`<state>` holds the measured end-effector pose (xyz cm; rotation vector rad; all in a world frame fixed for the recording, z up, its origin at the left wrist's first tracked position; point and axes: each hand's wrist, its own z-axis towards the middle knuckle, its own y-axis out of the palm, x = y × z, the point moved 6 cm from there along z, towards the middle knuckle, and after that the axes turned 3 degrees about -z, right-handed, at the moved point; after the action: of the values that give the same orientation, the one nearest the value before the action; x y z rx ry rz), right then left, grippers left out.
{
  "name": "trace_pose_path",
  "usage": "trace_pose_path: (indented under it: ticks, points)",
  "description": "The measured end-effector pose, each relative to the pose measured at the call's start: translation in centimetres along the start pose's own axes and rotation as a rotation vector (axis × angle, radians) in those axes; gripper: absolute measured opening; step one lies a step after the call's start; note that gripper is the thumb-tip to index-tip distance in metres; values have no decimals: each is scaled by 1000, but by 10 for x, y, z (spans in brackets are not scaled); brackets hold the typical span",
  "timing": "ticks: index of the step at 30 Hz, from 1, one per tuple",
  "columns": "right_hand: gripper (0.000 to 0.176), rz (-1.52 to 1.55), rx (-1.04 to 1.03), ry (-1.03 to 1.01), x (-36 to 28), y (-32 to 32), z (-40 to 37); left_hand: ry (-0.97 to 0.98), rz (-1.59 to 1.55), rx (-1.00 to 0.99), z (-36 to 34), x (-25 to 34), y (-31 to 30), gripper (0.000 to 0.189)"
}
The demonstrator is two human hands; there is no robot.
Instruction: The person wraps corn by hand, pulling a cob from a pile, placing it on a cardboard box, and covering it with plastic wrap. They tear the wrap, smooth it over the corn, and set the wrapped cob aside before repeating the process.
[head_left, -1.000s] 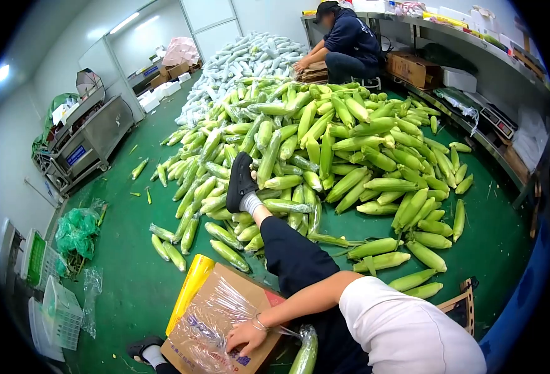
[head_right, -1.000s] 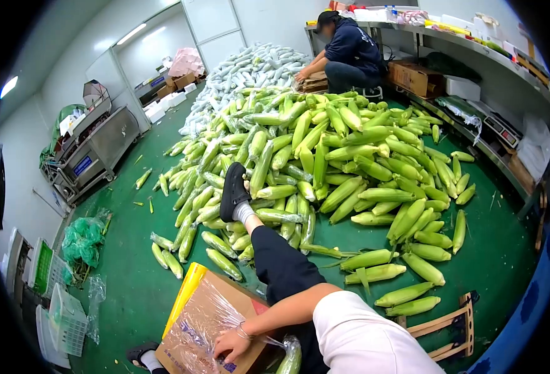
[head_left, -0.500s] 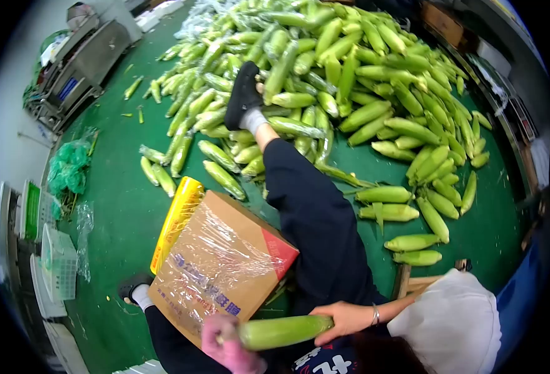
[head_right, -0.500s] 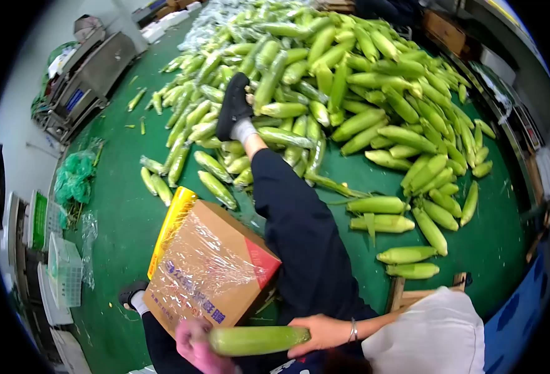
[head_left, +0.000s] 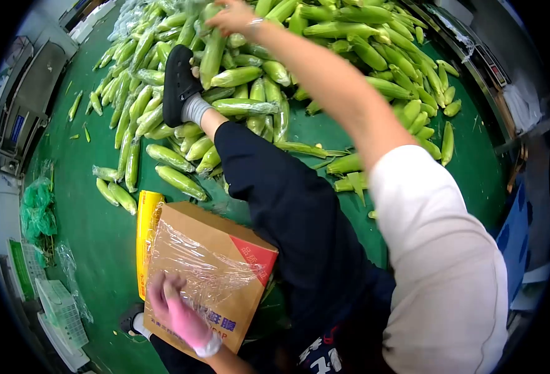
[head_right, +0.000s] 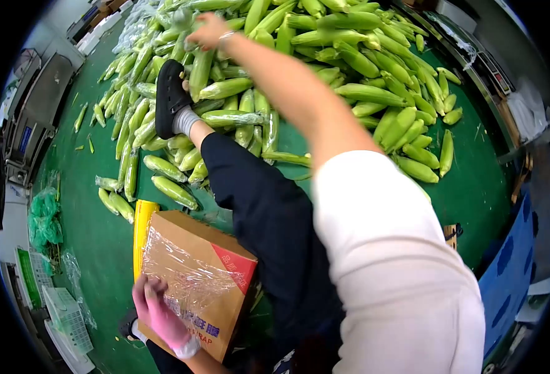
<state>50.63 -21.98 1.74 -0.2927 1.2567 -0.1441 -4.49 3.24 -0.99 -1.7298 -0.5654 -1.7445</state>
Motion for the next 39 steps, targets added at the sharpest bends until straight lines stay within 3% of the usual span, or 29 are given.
trace_pose_path:
  ticks: [1, 2, 4, 5, 6, 7, 9, 11, 12, 14, 16, 18, 20, 21, 22, 24, 26, 28, 30, 31, 32, 34, 35, 36, 38, 39]
  points:
    - [72, 240, -77, -62, -5, -25, -34, -40, 61, 53, -13, -13, -37, 28]
    - [61, 85, -83, -82, -7, -49, -82, -81, 115, 111, -26, -23, -65, 28]
    - [46, -561, -175, 13, 46, -79, -165, -148, 383, 302, -62, 4, -89, 26]
    - [49, -967, -601, 179, 112, -84, -212, -167, 396, 334, -76, -11, -114, 27]
    - [57, -1135, -711, -73, 182, -100, -272, -188, 407, 370, -92, -30, -142, 28]
    - [69, -1161, -939, 212, 187, -109, -326, -252, 373, 369, -103, -47, -162, 32]
    - [77, -1368, -1111, 382, 218, -118, -393, -283, 364, 329, -98, -68, -179, 29]
    - [70, -1404, -965, 318, 246, -124, -409, -309, 370, 299, -107, -76, -188, 30]
    - [71, -1411, -1004, 362, 213, -119, -399, -320, 387, 323, -106, -77, -188, 33]
    - [78, -1291, -694, 200, 156, -123, -375, -82, 755, 256, -109, -65, -191, 40]
    - [84, -1076, -416, 74, 87, -134, -348, -149, 732, 282, -122, -76, -201, 48]
    - [77, -479, -215, -44, -21, -118, -335, -210, 840, 287, -128, -63, -193, 51]
    - [68, -79, -187, -85, -123, -72, -347, -281, 827, 215, -127, -67, -185, 51]
    - [63, -189, -208, -322, -170, -40, -358, -229, 887, 147, -126, -74, -180, 52]
    - [59, -300, -220, -560, -210, -10, -370, -329, 820, 76, -123, -76, -171, 47]
    - [53, -215, -350, -606, -227, 60, -392, -353, 1123, 31, -116, -78, -164, 43]
    - [47, 410, -588, -81, -182, 140, -421, -355, 1056, 52, -113, -102, -173, 40]
    - [39, 581, -744, 290, -147, 201, -465, -320, 1010, 88, -116, -105, -179, 34]
    - [32, 606, -724, 386, -108, 231, -498, -380, 703, 83, -124, -116, -188, 28]
    - [32, 603, -732, 391, -106, 226, -507, -654, 210, 121, -135, -109, -185, 22]
    - [31, 540, -789, 404, -101, 219, -514, -659, 209, 122, -144, -99, -186, 22]
    - [31, 467, -845, 411, -98, 220, -516, -480, -720, 296, -158, -87, -179, 18]
    - [31, 504, -858, 507, -91, 221, -523, -235, -792, 430, -153, -80, -178, 18]
    - [32, 544, -870, 587, -88, 222, -523, -118, -814, 542, -145, -78, -177, 15]
    - [36, 542, -851, 663, -90, 228, -519, -100, -279, 655, -118, -73, -155, 15]
    - [37, 472, -902, 671, -91, 230, -518, 80, 55, 464, -97, -63, -141, 18]
